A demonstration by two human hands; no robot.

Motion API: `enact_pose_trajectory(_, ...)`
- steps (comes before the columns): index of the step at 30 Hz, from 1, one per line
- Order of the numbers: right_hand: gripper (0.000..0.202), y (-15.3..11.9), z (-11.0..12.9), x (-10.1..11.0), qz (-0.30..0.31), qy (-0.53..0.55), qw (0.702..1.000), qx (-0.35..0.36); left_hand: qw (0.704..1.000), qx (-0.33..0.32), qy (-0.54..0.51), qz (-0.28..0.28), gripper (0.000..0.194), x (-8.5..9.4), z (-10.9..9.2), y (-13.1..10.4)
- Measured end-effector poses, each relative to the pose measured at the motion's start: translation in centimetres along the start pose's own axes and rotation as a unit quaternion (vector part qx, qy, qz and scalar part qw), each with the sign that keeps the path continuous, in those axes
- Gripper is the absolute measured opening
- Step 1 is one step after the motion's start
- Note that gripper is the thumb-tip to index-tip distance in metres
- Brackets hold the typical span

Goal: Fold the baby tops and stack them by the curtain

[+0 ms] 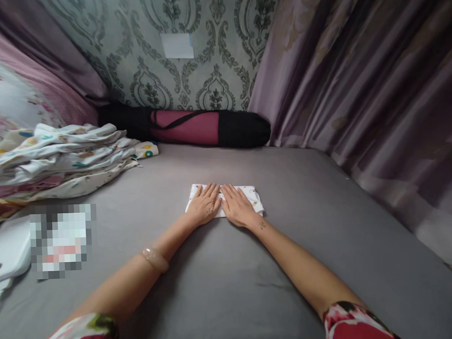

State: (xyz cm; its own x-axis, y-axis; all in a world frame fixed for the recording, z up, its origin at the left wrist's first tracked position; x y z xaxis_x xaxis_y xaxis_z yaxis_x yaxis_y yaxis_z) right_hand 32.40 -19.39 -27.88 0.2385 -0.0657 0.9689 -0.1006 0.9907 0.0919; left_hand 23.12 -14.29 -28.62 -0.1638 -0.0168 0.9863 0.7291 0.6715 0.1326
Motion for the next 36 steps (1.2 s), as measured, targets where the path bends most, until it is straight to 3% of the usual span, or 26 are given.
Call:
enact_pose_trajectory(9, 0.059, 0.1, 0.1, 0.6, 0.028, 0.018, 0.999, -0.006, 0.999, -0.002, 0.01, 0.03, 0.056, 0.6, -0.2, 0.0)
enact_pose_trajectory(14, 0.058, -0.3, -1.0, 1.9, -0.004, 0.003, 0.999, -0.035, 1.0, 0.007, 0.009, -0.014, 0.054, 1.8, 0.7, -0.2)
enact_pose_trajectory(21, 0.057, -1.0, -2.2, 0.6, 0.003, 0.003, 0.998, -0.058, 0.999, 0.034, 0.004, 0.009, 0.054, 0.1, 2.1, -0.3)
enact_pose_trajectory(28, 0.059, -0.8, -2.2, 0.7, 0.031, 0.022, 0.998, -0.053, 0.999, 0.023, 0.005, 0.039, 0.054, 0.7, 2.0, -0.3)
enact_pose_trajectory(33, 0.062, -1.5, -3.4, 2.2, 0.017, 0.019, 0.998, -0.063, 0.999, 0.032, -0.003, 0.023, 0.055, 1.8, 3.8, -1.4)
enact_pose_trajectory(36, 0.064, -2.3, -4.7, 2.6, -0.001, -0.006, 0.997, -0.082, 0.998, 0.049, -0.024, 0.042, 0.06, 1.1, 5.3, -2.1)
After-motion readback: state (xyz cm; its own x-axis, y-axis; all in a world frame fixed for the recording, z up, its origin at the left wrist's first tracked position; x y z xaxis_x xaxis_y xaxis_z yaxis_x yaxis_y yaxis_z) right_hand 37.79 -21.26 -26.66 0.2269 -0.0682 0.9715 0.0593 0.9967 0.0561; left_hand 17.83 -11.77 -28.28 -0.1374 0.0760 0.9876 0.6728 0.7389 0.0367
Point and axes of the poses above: each hand's wrist, its own y-axis towards the middle knuckle, its own x-axis out of the back of the hand, z = x × y, the point moved 7 cm from there along y, towards the middle knuckle, and after that the axes turned 3 degrees about x, right-handed, at the moved point
